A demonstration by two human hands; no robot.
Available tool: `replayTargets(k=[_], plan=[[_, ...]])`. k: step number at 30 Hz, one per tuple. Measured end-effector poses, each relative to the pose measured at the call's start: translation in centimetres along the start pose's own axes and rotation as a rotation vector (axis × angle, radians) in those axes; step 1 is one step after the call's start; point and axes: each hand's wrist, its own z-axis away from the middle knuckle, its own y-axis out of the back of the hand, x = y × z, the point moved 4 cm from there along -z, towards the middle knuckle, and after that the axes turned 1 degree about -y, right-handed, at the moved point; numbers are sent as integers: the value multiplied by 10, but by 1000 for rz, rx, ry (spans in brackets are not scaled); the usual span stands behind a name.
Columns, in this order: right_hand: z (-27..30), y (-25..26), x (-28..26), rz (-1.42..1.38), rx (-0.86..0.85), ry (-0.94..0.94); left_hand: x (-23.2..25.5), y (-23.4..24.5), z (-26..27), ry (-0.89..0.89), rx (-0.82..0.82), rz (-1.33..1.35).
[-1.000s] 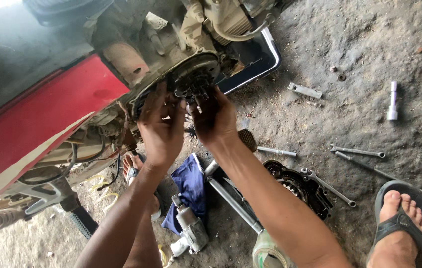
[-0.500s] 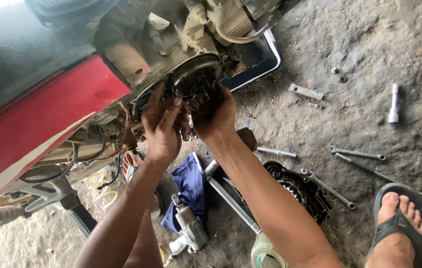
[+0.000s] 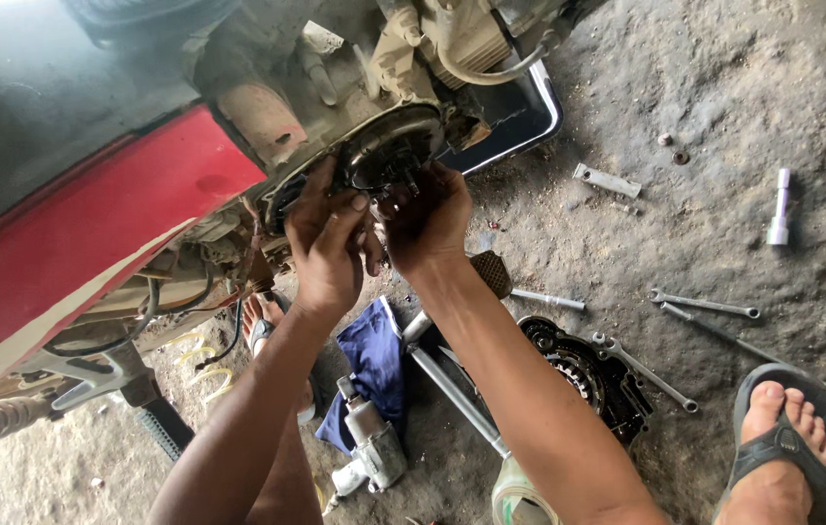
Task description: The person removes a circular engine cover and internal components from a motorcycle engine using a wrench and hands. They place the parts into a metal tray and continue to disassemble and handle small engine parts on the floor.
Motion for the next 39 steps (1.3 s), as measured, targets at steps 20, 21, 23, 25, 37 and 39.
replayTargets(k=[20,21,23,25,37,39], plan=[[16,-14,-7,-76,38,62,-8,4,-1,85,168,146],[15,-14,-7,-35,30,57,-11,6,-2,63,167,128],[12,-15,-6,-31,24,39,-6,3,-2,54,196,102],[3,-9,-5,-35,22,29,-5,4,-4,54,215,73],[18,-28,0,85,-79,112,-5,-4,-5,103,335,61],[21,-33,-1,95,-79,140,1,-8,-5,61,322,-1]])
